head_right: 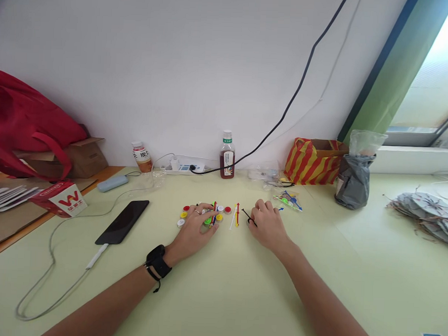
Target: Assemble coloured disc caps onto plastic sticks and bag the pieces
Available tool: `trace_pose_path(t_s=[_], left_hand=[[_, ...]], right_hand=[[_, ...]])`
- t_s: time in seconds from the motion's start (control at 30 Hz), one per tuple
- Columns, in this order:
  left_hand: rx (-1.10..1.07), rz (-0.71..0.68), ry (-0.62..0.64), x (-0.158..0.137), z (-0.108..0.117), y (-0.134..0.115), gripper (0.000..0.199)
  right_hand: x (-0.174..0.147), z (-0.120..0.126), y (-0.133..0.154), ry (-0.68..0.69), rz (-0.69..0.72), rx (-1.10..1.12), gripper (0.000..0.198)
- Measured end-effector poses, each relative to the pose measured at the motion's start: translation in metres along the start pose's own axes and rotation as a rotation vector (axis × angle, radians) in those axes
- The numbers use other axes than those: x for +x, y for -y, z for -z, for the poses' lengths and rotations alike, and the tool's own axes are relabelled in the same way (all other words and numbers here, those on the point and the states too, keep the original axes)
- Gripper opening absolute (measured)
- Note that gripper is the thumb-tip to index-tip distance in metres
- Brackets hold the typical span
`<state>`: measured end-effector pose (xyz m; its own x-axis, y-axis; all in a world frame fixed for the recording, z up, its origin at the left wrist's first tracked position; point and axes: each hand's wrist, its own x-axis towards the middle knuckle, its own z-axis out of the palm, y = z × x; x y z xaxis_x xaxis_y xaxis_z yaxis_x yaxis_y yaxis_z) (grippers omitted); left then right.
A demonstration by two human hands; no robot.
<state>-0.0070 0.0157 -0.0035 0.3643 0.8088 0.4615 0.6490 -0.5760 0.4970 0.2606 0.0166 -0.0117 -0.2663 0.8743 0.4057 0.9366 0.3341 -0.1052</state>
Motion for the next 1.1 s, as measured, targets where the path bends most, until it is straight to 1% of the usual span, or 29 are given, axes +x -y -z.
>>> trace_pose_path(t_s=[0.1,0.23,0.3,0.37,0.47,0.53,0.6,0.67,0.77,0.83,0.9,1.0,1.1], left_hand=[[0.015,-0.007,0.040,-0.001,-0.001,0.001,0.031],[0.010,-0.038,0.051,-0.001,0.000,-0.001,0.018],[0.005,-0.068,0.053,-0.001,0.001,-0.004,0.016],[0.004,-0.090,0.061,-0.002,0.002,-0.006,0.019],[0.009,-0.105,0.076,-0.001,0.004,-0.007,0.018],[-0.003,-0.115,0.070,-0.001,0.004,-0.008,0.014],[-0.048,-0.133,0.065,-0.001,0.004,-0.009,0.012],[-0.115,-0.147,0.093,-0.002,0.004,-0.011,0.013],[-0.173,-0.135,0.197,-0.006,0.005,-0.018,0.018],[-0.158,-0.130,0.268,-0.009,0.006,-0.023,0.021],[-0.129,-0.149,0.308,-0.010,0.007,-0.027,0.020],[-0.122,-0.185,0.321,-0.011,0.007,-0.030,0.016],[-0.145,-0.192,0.322,-0.010,0.007,-0.032,0.016]], right_hand=[[0.003,-0.003,-0.008,-0.008,-0.060,-0.058,0.010],[0.007,-0.006,-0.022,-0.092,-0.125,-0.096,0.009],[0.008,-0.007,-0.022,-0.142,-0.091,-0.037,0.010],[0.008,-0.008,-0.015,-0.153,-0.004,0.055,0.014],[0.007,-0.010,0.005,-0.097,0.126,0.148,0.019],[0.005,-0.012,0.016,-0.060,0.158,0.160,0.021],[0.005,-0.013,0.022,-0.037,0.161,0.163,0.021],[0.006,-0.015,0.023,-0.032,0.153,0.172,0.021],[0.008,-0.019,0.022,-0.045,0.135,0.180,0.022],[0.009,-0.021,0.021,-0.046,0.135,0.183,0.021],[0.010,-0.023,0.020,-0.048,0.135,0.190,0.019],[0.011,-0.026,0.021,-0.055,0.128,0.221,0.015],[0.012,-0.026,0.022,-0.050,0.148,0.272,0.014]])
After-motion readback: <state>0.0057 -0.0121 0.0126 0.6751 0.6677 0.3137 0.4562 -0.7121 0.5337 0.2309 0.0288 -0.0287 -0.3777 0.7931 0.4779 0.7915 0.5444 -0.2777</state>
